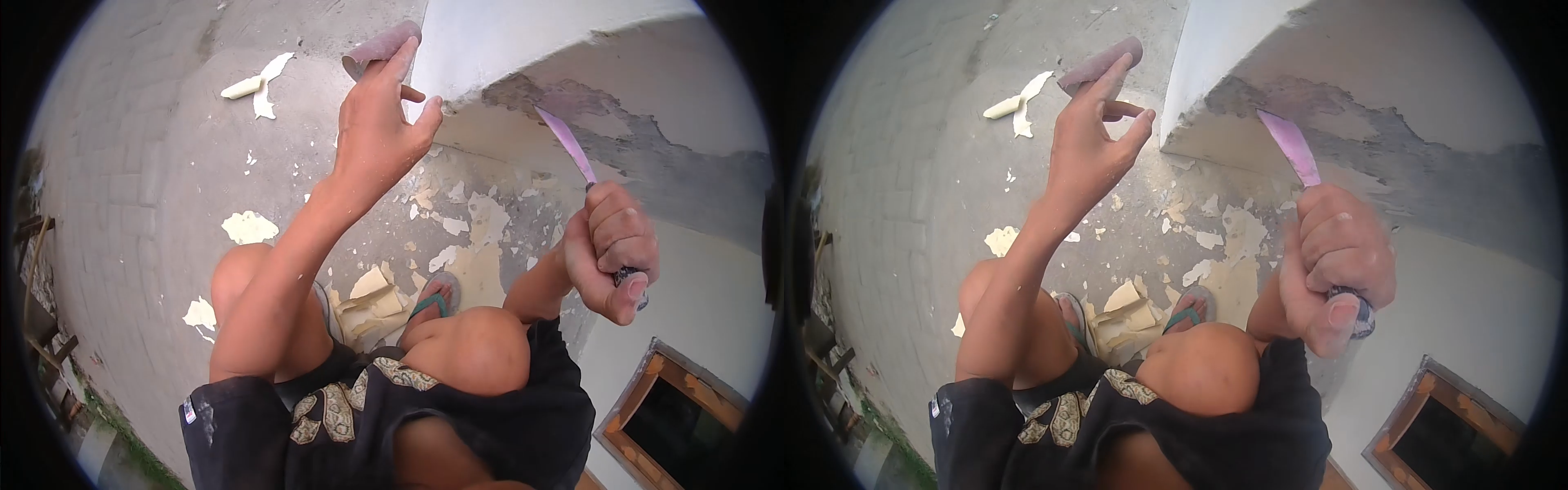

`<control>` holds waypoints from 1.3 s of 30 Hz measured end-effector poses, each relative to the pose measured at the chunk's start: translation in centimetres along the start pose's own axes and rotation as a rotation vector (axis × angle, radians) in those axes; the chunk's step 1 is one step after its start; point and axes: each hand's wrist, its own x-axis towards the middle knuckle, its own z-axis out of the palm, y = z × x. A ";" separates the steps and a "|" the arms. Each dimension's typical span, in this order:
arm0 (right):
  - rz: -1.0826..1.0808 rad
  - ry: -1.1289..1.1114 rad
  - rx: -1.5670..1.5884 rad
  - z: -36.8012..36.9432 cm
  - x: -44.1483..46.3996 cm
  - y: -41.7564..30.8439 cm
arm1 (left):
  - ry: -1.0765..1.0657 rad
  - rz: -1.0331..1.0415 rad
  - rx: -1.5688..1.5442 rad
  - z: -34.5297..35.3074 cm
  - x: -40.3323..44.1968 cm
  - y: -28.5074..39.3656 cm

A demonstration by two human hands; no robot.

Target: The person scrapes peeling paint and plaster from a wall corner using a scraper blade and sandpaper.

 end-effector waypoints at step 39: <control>-0.021 0.051 -0.001 0.9 -0.8 1.2 | -0.020 -0.023 0.014 -0.5 0.0 -0.2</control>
